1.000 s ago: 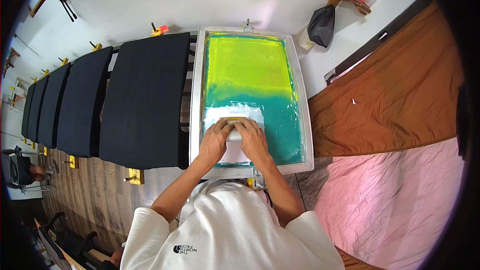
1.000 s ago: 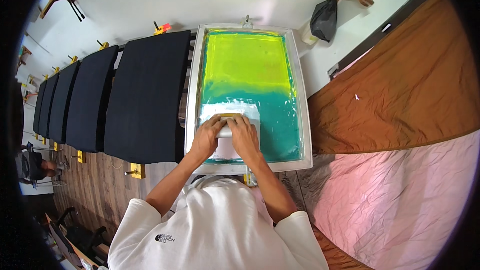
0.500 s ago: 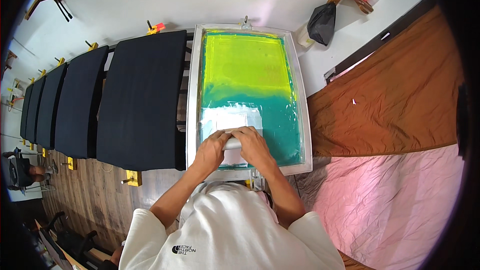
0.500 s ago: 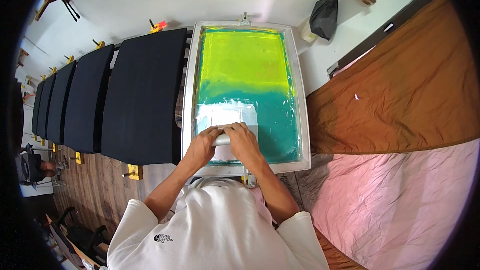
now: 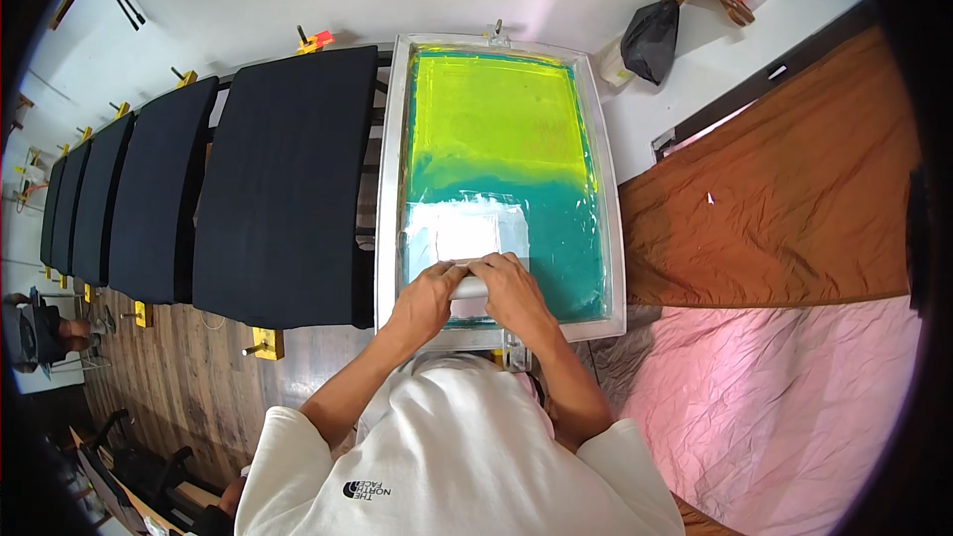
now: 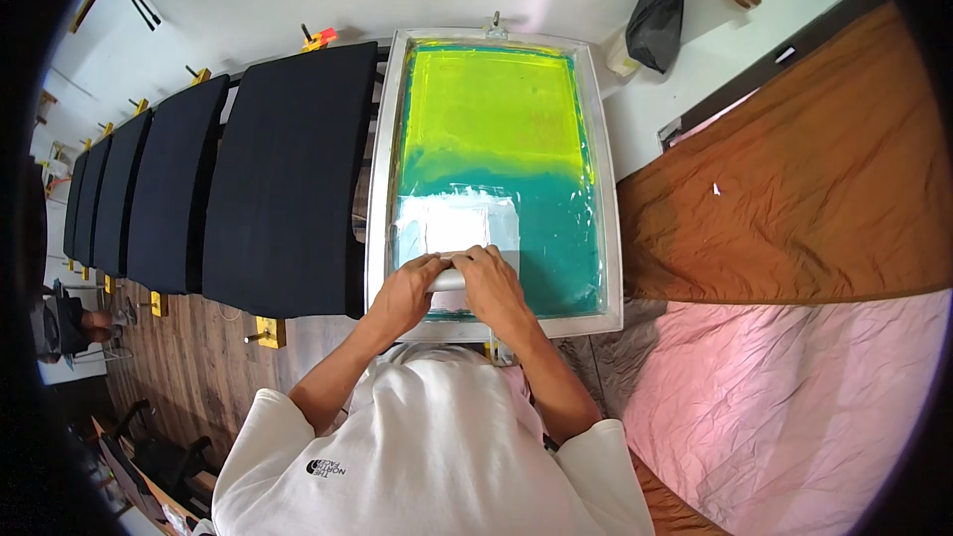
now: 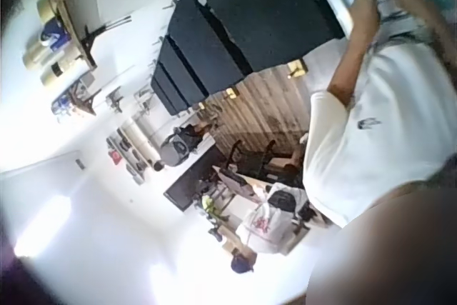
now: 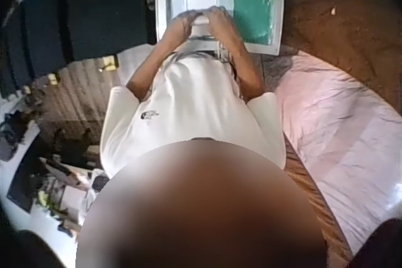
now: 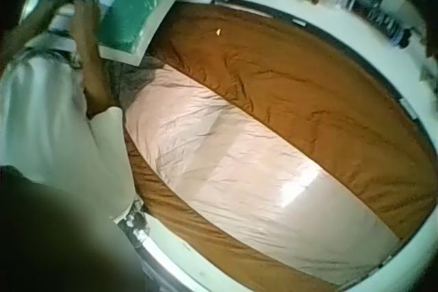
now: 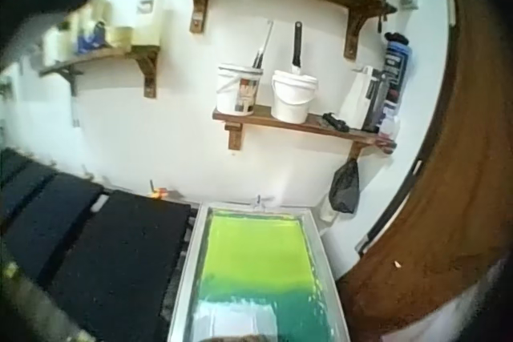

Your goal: Using a squeegee to apply ink through a screen onto a garment.

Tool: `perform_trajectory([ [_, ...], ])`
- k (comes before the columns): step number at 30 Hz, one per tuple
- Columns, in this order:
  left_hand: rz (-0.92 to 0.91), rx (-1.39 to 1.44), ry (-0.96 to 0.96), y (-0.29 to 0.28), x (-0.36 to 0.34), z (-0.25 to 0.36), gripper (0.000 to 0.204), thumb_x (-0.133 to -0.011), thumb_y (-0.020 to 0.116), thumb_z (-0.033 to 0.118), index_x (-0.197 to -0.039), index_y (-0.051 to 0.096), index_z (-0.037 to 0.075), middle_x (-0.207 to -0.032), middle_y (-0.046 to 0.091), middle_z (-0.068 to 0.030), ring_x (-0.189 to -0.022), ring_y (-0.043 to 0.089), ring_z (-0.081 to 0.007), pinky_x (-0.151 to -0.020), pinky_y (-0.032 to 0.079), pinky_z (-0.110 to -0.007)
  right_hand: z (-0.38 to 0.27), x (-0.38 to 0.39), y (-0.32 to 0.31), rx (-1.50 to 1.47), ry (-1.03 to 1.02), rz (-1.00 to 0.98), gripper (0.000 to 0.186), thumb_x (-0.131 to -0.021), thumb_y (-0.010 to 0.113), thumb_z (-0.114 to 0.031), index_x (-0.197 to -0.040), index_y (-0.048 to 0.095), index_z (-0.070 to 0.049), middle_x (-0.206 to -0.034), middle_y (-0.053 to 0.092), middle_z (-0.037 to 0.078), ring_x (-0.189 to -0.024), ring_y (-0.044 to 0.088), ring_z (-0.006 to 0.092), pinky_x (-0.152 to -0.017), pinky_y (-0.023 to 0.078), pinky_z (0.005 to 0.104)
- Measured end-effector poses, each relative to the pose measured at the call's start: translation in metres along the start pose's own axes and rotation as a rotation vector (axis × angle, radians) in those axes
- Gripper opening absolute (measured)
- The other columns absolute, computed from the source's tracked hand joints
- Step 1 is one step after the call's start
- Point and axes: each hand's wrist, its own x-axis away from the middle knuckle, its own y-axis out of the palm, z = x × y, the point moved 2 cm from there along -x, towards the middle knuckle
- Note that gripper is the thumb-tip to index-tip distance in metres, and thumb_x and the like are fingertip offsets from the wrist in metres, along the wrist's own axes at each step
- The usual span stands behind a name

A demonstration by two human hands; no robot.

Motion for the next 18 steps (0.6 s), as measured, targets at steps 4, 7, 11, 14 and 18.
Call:
perform_trajectory([
  [4, 0.127, -0.045, 0.071, 0.005, 0.004, -0.004, 0.048, -0.075, 0.053, -0.013, -0.121, 0.061, -0.002, -0.123, 0.060, -0.0230, -0.109, 0.061, -0.0399, -0.091, 0.053, -0.044, -0.004, 0.005, 0.011, 0.025, -0.035, 0.193, 0.037, -0.075, 0.059, 0.007, -0.110, 0.066, -0.001, -0.112, 0.063, 0.016, -0.109, 0.057, 0.0349, -0.088, 0.052, 0.0414],
  [7, 0.046, 0.014, 0.036, 0.006, 0.008, -0.003, 0.049, -0.073, 0.053, -0.015, -0.119, 0.061, -0.003, -0.125, 0.059, -0.0252, -0.109, 0.061, -0.0428, -0.092, 0.052, -0.044, -0.002, 0.009, 0.011, -0.054, 0.046, 0.043, 0.050, -0.068, 0.059, 0.013, -0.116, 0.063, -0.001, -0.122, 0.060, 0.015, -0.113, 0.055, 0.0354, -0.095, 0.048, 0.0432],
  [11, 0.091, -0.005, 0.072, 0.008, 0.009, -0.003, 0.050, -0.072, 0.054, -0.016, -0.119, 0.060, -0.003, -0.124, 0.060, -0.0252, -0.108, 0.061, -0.0430, -0.091, 0.053, -0.044, -0.001, 0.012, 0.016, -0.035, 0.015, 0.104, 0.049, -0.069, 0.058, 0.013, -0.115, 0.063, -0.001, -0.121, 0.061, 0.015, -0.112, 0.055, 0.0354, -0.094, 0.049, 0.0425],
  [14, 0.042, -0.007, 0.033, 0.006, 0.012, 0.002, 0.050, -0.072, 0.054, -0.016, -0.120, 0.060, -0.003, -0.123, 0.060, -0.0251, -0.108, 0.061, -0.0428, -0.091, 0.053, -0.044, -0.003, 0.011, 0.004, -0.045, 0.028, 0.036, 0.049, -0.069, 0.058, 0.014, -0.115, 0.064, -0.001, -0.120, 0.062, 0.014, -0.111, 0.056, 0.0352, -0.094, 0.049, 0.0421],
  [18, 0.152, -0.050, 0.083, 0.009, 0.014, 0.001, 0.049, -0.073, 0.055, -0.015, -0.119, 0.060, -0.002, -0.122, 0.061, -0.0247, -0.109, 0.061, -0.0422, -0.092, 0.053, -0.044, -0.009, 0.015, 0.007, -0.044, 0.020, 0.121, 0.048, -0.069, 0.057, 0.014, -0.114, 0.064, -0.001, -0.118, 0.063, 0.014, -0.112, 0.056, 0.0347, -0.094, 0.049, 0.0416],
])
